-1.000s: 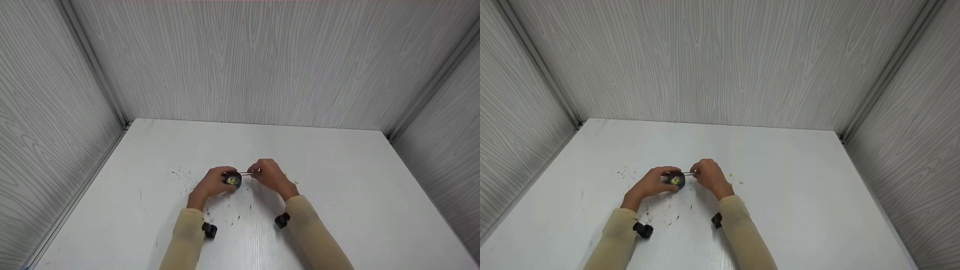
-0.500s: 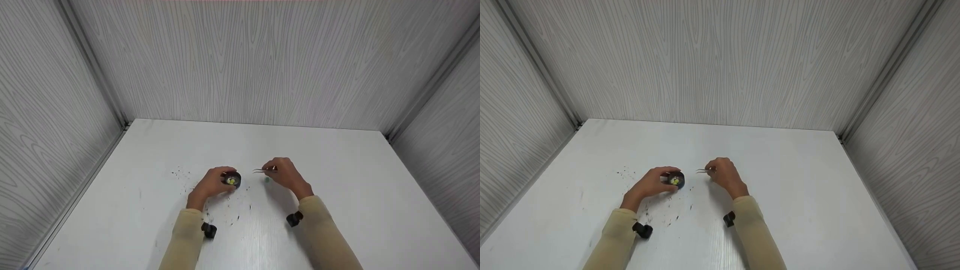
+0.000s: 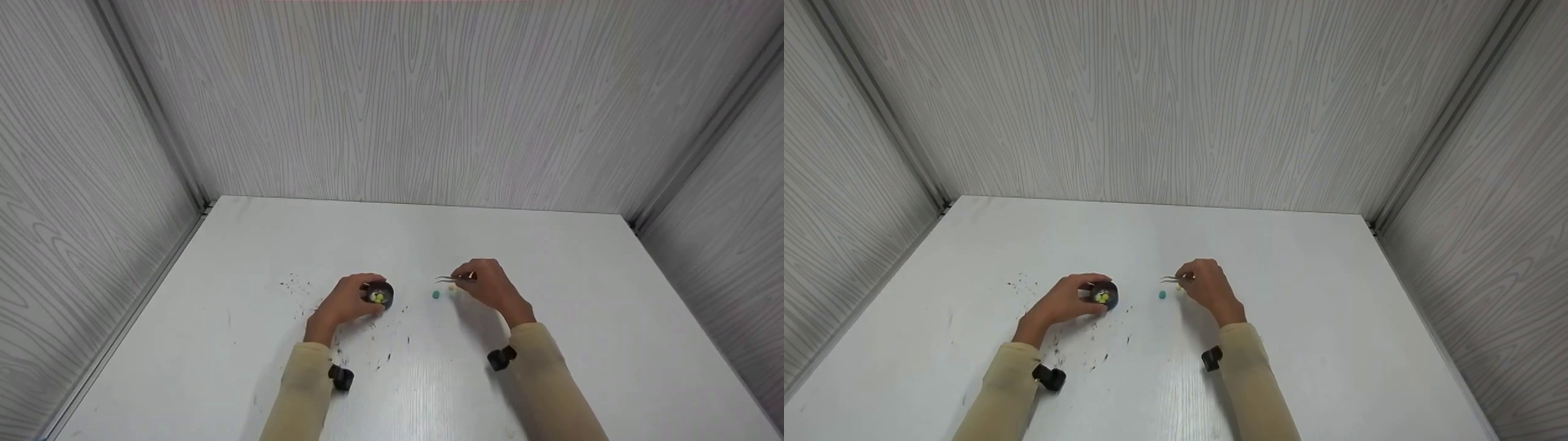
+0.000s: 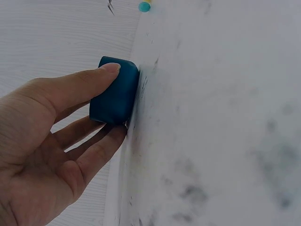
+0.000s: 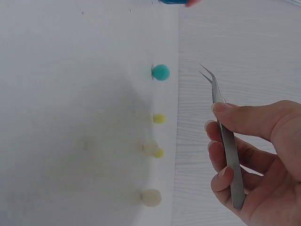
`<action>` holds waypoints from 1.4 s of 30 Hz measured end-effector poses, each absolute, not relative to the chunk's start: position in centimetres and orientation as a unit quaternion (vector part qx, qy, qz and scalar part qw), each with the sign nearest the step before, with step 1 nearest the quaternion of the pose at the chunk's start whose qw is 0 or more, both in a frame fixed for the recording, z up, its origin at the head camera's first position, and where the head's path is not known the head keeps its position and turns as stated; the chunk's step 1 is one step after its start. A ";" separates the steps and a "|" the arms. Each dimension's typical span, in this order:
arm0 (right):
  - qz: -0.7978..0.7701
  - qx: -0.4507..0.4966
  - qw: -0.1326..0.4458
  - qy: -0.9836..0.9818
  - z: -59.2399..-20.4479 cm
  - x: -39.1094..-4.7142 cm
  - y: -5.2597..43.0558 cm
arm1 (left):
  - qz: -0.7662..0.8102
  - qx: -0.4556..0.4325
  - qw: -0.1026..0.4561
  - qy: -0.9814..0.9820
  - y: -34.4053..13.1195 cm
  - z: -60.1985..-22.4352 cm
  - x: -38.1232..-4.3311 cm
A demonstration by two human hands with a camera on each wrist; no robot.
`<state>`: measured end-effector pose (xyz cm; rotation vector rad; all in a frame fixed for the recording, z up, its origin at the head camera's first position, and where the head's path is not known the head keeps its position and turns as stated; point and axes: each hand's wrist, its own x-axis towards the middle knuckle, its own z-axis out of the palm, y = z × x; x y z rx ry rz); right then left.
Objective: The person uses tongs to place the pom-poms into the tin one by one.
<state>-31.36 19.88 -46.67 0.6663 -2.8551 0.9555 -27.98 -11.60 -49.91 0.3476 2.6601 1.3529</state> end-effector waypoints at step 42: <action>0.287 0.175 0.004 -0.942 -48.7 -32.3 22.5 | 0.453 0.130 0.070 0.879 -11.8 -49.9 -28.0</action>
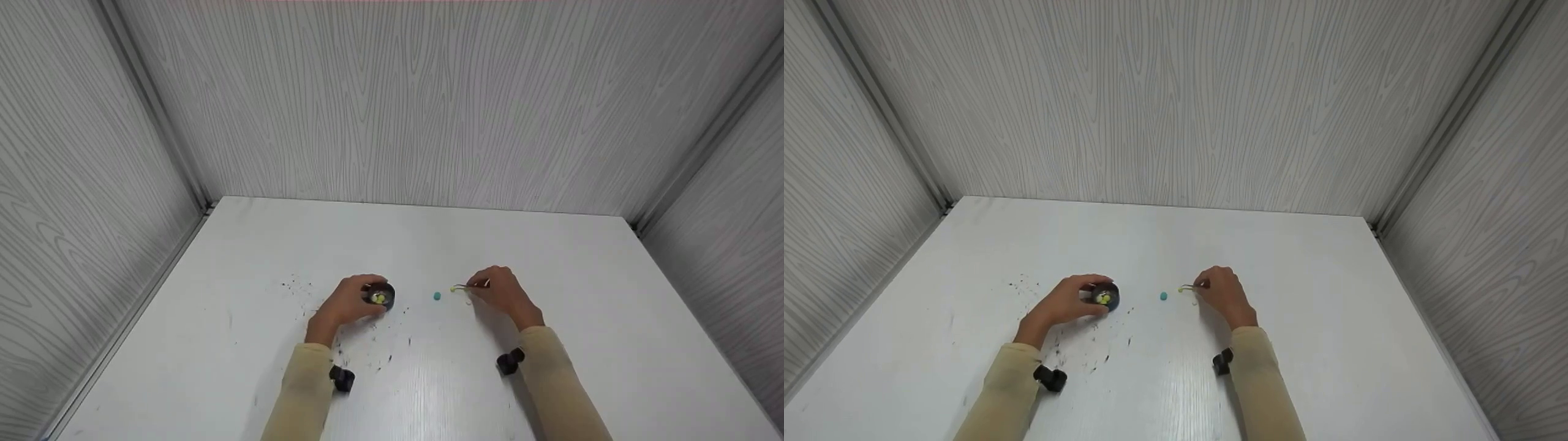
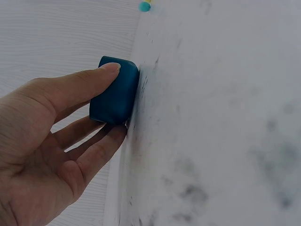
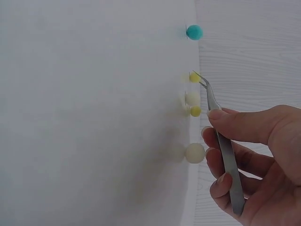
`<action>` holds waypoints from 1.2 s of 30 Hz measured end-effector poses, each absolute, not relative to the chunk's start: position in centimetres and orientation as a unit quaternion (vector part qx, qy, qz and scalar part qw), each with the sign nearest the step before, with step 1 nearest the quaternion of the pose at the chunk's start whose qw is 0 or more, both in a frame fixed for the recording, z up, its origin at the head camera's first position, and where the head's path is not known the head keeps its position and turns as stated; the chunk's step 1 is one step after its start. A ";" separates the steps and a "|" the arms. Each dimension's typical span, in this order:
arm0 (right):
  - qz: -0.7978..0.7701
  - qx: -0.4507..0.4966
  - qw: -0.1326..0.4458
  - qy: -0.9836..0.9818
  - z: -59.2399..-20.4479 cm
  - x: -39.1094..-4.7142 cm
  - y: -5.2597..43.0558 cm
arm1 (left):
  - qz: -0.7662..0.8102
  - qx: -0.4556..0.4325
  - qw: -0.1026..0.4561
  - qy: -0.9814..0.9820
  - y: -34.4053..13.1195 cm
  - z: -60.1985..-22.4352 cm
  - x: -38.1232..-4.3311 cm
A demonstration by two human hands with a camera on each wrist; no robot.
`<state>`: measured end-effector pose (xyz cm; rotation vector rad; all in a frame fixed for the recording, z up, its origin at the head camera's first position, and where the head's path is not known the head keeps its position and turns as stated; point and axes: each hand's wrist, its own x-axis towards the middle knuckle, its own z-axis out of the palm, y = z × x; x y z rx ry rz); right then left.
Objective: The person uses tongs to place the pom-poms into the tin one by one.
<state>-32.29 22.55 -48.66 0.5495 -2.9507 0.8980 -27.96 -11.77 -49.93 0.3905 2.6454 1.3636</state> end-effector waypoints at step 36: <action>0.303 0.202 0.035 -0.931 -47.1 -31.5 21.1 | 0.462 0.120 0.070 0.876 -11.8 -50.0 -27.9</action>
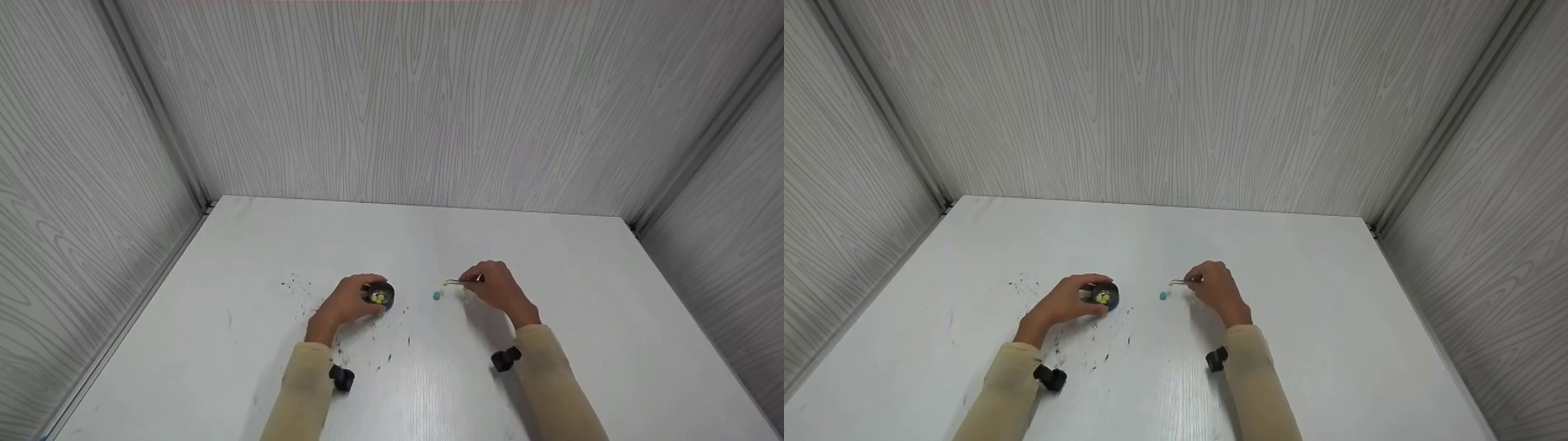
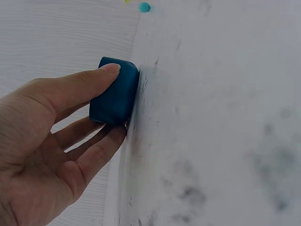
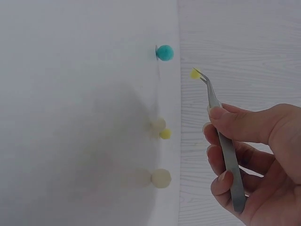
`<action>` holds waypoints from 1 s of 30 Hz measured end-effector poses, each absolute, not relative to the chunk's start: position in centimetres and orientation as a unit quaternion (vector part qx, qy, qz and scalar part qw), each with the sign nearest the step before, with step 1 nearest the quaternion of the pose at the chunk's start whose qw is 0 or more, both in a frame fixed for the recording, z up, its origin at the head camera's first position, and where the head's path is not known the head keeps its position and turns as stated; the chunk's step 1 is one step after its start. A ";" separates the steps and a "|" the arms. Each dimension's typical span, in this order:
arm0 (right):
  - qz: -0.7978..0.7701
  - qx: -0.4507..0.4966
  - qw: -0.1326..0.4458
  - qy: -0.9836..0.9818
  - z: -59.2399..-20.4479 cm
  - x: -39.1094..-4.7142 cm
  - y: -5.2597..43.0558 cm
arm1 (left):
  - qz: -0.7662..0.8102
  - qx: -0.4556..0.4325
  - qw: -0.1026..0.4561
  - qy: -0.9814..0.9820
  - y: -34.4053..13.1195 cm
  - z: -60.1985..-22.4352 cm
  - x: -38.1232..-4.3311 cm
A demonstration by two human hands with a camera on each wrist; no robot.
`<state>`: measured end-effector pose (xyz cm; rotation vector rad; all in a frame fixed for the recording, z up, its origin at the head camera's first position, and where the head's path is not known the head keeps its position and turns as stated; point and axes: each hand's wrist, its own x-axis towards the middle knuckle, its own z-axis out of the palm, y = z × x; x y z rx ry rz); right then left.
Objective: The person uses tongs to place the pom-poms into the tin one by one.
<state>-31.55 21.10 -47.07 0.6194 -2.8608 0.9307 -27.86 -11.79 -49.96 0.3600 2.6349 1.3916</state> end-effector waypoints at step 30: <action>0.302 0.212 0.031 -0.929 -46.2 -31.3 17.7 | 0.446 0.132 0.061 0.883 -11.8 -50.0 -27.9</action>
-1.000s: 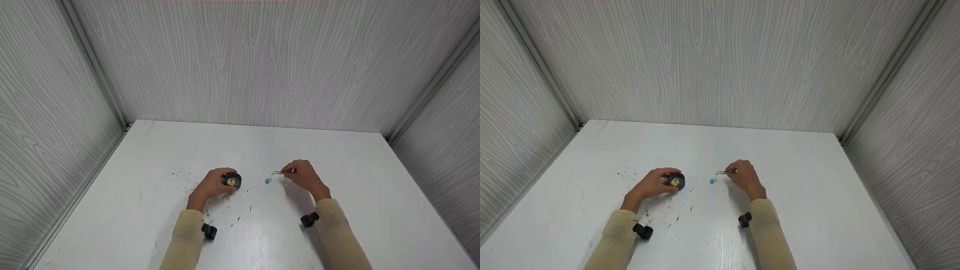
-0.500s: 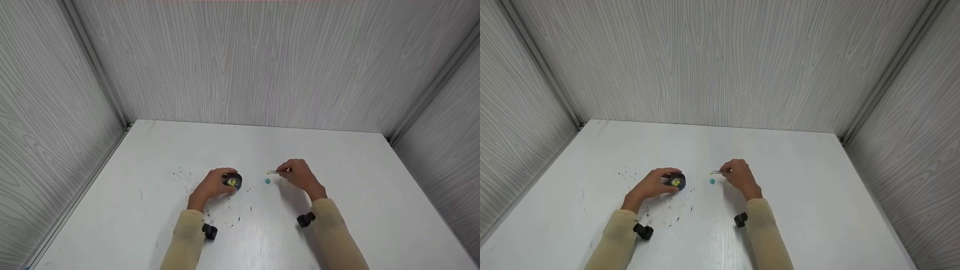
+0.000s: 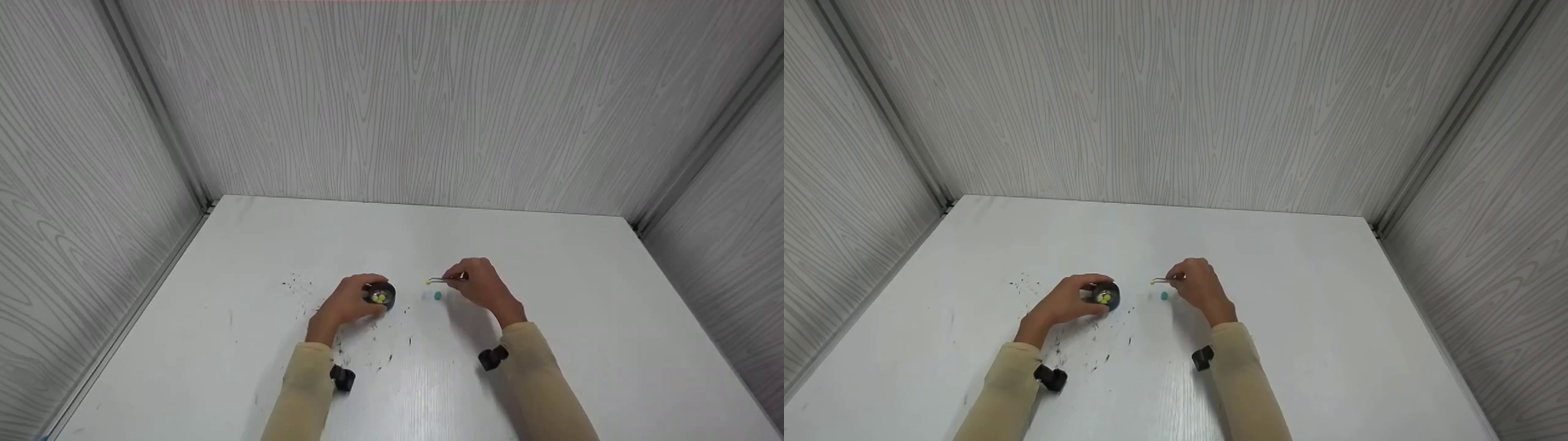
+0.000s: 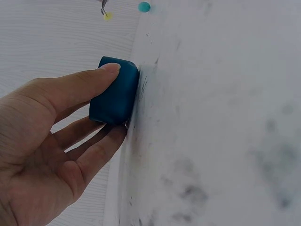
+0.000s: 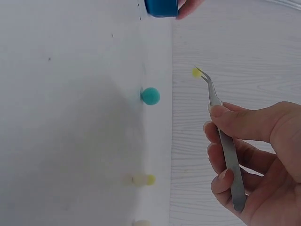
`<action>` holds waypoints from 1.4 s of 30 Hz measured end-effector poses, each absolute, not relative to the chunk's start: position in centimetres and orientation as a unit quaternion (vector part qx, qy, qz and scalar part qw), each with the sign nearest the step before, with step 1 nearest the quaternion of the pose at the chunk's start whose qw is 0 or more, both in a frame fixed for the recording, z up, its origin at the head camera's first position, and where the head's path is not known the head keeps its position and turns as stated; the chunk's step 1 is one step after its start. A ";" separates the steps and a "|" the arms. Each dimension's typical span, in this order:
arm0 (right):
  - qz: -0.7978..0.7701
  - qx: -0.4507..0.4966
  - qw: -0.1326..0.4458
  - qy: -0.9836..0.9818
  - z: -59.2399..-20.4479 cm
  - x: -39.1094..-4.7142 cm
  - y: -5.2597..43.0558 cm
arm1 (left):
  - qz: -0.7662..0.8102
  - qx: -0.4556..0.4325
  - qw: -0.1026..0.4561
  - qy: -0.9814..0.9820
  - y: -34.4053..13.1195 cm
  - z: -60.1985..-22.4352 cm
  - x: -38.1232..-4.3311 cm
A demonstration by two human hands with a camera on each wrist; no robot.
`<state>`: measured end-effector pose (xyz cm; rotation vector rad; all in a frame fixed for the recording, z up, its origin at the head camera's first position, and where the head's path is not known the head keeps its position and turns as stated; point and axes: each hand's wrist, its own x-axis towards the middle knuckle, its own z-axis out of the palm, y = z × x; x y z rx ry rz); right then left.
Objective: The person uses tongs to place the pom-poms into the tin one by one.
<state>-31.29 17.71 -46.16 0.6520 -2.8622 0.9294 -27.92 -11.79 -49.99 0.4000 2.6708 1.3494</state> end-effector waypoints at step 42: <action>0.305 0.256 0.021 -0.917 -45.2 -30.9 13.3 | 0.451 0.128 0.063 0.881 -11.8 -49.9 -28.0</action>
